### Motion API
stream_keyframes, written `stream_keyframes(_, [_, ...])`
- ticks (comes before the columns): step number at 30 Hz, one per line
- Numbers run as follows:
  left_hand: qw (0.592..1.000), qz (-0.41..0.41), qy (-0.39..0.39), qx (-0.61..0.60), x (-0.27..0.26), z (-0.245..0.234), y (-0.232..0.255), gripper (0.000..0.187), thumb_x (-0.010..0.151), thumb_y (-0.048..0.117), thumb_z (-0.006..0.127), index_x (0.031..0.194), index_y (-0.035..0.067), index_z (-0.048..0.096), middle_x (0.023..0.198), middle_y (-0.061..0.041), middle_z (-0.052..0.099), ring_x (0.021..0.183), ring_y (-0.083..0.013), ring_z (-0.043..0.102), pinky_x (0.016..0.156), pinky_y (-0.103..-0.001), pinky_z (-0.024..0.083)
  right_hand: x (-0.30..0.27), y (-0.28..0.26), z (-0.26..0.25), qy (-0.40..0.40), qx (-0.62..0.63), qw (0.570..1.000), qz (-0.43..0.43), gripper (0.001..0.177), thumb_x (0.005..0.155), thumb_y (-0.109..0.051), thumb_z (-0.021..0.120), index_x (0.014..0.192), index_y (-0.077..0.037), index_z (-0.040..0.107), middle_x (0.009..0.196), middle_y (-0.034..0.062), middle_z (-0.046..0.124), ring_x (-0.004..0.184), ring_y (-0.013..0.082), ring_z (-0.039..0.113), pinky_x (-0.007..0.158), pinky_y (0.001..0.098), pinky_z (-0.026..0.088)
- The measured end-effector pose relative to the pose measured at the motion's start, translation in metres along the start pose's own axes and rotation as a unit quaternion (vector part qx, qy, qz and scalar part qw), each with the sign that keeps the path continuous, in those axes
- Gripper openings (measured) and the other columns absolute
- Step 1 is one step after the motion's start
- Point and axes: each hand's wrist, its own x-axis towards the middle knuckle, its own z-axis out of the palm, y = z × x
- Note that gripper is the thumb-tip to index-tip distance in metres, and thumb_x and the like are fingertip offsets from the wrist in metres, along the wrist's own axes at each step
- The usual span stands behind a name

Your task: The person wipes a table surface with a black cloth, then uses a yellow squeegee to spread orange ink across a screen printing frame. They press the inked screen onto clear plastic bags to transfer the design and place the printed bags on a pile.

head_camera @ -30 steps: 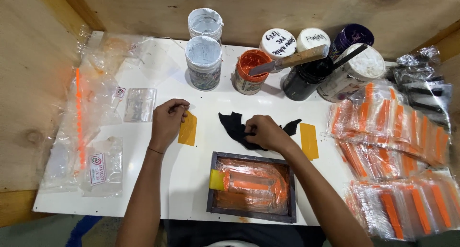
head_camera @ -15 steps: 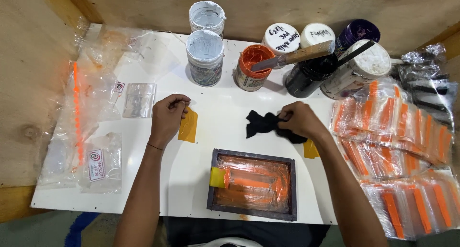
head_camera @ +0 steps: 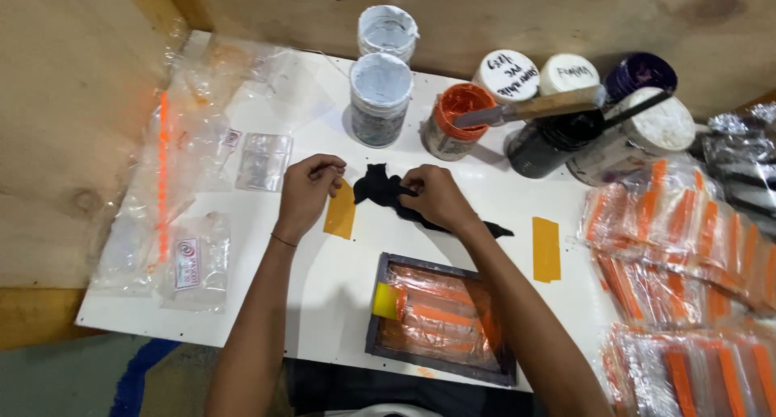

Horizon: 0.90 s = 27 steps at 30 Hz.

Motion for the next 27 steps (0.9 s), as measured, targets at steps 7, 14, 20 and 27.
stream_keyframes(7, [0.996, 0.059, 0.064, 0.003, 0.003, -0.008, 0.001, 0.021, 0.096, -0.002, 0.056, 0.098, 0.005, 0.076, 0.09, -0.01, 0.073, 0.073, -0.0113, 0.067, 0.061, -0.022, 0.057, 0.023, -0.05, 0.041, -0.04, 0.008, 0.996, -0.083, 0.02, 0.081, -0.004, 0.077, 0.099, 0.003, 0.077, 0.091, 0.0238, 0.069, 0.09, 0.0388, 0.071, 0.081, 0.0451, 0.059])
stream_keyframes(14, [0.971, 0.177, 0.147, 0.067, -0.004, -0.036, 0.021, 0.022, 0.096, -0.003, 0.056, 0.096, 0.007, 0.076, 0.09, -0.013, 0.074, 0.072, -0.0175, 0.07, 0.062, -0.028, 0.057, 0.025, -0.099, 0.1, -0.153, 0.021, 0.968, -0.198, 0.022, 0.081, 0.002, 0.07, 0.102, 0.006, 0.076, 0.099, 0.0304, 0.067, 0.097, 0.0502, 0.068, 0.086, 0.0546, 0.057])
stream_keyframes(20, [0.962, 0.179, 0.157, 0.134, -0.004, -0.06, 0.015, 0.023, 0.094, -0.001, 0.059, 0.098, 0.013, 0.077, 0.091, -0.008, 0.075, 0.077, -0.0227, 0.073, 0.067, -0.03, 0.057, 0.014, -0.111, 0.161, -0.242, -0.046, 0.942, -0.227, 0.022, 0.08, 0.004, 0.064, 0.099, 0.005, 0.075, 0.094, 0.0254, 0.069, 0.09, 0.0404, 0.071, 0.075, 0.045, 0.06])
stream_keyframes(27, [0.955, 0.124, 0.222, 0.155, -0.011, -0.093, 0.023, 0.02, 0.096, 0.003, 0.06, 0.106, 0.01, 0.076, 0.097, -0.014, 0.075, 0.083, -0.0233, 0.072, 0.072, -0.032, 0.056, -0.024, -0.162, 0.143, -0.318, 0.049, 0.911, -0.257, 0.034, 0.083, 0.012, 0.051, 0.105, 0.007, 0.076, 0.095, 0.0278, 0.069, 0.089, 0.0404, 0.071, 0.077, 0.0447, 0.06])
